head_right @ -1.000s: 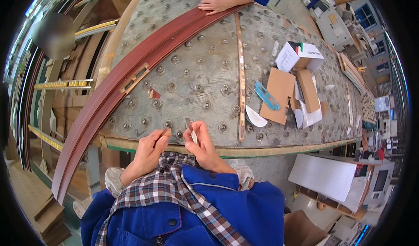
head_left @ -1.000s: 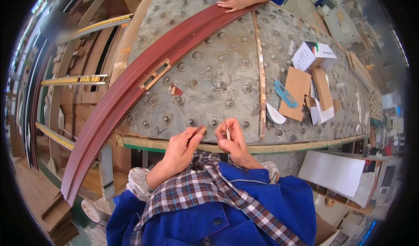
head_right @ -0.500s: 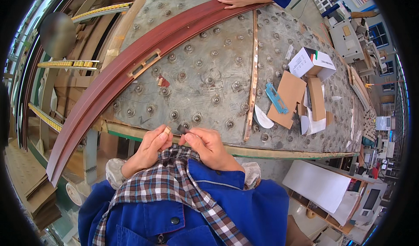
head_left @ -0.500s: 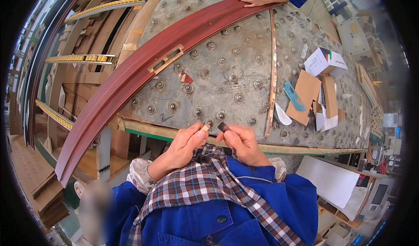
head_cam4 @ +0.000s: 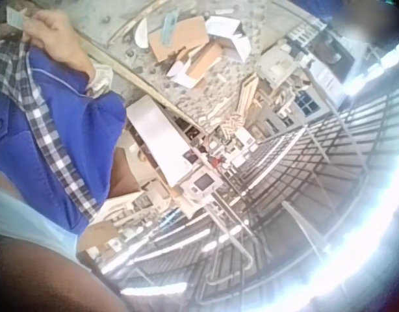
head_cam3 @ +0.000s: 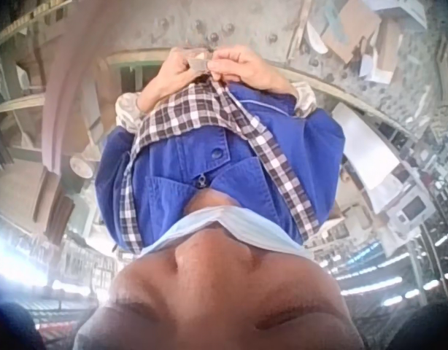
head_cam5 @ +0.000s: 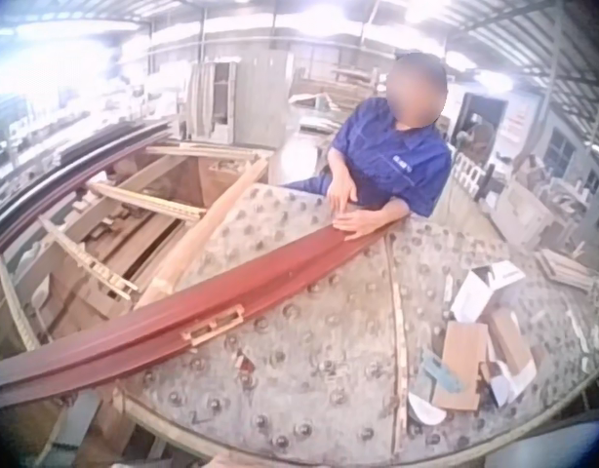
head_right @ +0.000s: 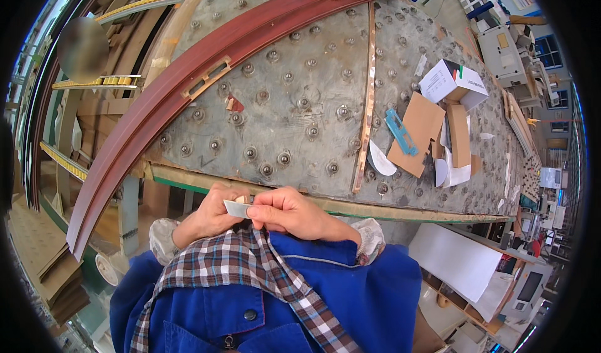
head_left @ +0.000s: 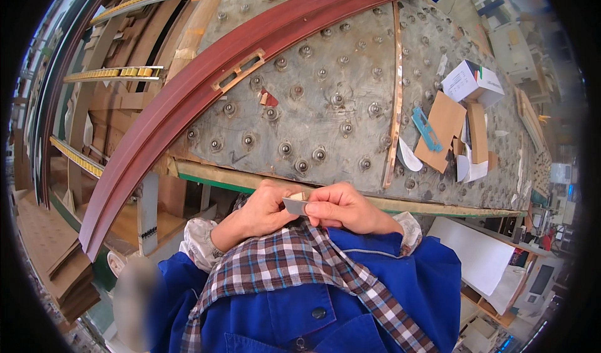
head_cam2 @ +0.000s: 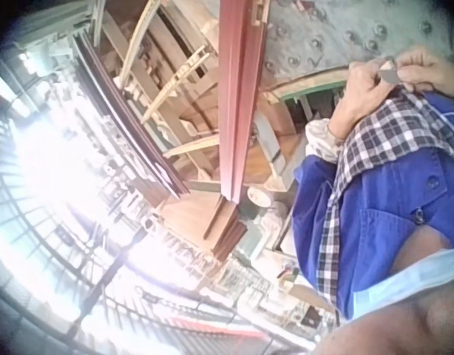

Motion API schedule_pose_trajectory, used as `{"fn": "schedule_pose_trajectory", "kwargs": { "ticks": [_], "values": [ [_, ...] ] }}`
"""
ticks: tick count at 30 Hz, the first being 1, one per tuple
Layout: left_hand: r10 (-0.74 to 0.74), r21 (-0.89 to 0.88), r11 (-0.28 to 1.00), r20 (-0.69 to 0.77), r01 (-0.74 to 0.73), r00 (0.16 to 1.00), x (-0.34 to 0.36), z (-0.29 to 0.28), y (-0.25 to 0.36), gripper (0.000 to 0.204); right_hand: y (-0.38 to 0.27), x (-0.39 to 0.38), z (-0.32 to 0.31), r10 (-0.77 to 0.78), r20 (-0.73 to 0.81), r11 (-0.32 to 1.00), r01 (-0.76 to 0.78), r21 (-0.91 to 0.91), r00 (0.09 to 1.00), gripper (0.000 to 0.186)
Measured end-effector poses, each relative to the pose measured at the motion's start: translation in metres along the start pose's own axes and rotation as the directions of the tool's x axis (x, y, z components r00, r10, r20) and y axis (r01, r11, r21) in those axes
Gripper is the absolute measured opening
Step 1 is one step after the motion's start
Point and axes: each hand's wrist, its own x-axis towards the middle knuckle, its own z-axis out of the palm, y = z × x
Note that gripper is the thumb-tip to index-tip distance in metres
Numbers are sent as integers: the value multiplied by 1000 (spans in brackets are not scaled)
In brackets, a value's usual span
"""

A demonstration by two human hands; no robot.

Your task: The person uses a small metal scraper to smooth the edges of small wooden pieces, then fits each piece into a slot on a long reddish-brown curved wooden frame. The person repeats this process for multiple pieces, checking fit and adjusting as needed.

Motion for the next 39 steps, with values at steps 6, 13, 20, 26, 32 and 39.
{"fn": "schedule_pose_trajectory", "kwargs": {
  "ticks": [6, 13, 20, 26, 32, 39],
  "values": [
    [-22, 41, 999, 61, 20, 998, -2, 1, -3, 17, 1, -3, 1, 28, 11, 1000, -28, -12, 1000, 29],
    [-7, 65, 998, 38, 4, 999, -4, 5, 0, 15, 1, -4, 0, 68, 46, 996, -70, 46, 997, 30],
    [110, 210, 972, -24, -103, 994, -7, 7, -2, 16, 3, -4, -2, 79, 79, 992, -86, 88, 994, 29],
    [336, 300, 902, -33, -311, 941, -13, 10, -4, 16, 39, 0, -11, -302, -203, 950, 311, 9, 931, 26],
    [369, 472, 846, -179, -249, 912, -8, 16, 8, 20, 44, -17, -29, -180, -247, 920, 252, 301, 952, 25],
    [184, 323, 938, -166, -122, 969, -10, 17, 0, 14, -10, -10, -1, 45, 85, 995, -37, -98, 995, 30]
  ]
}}
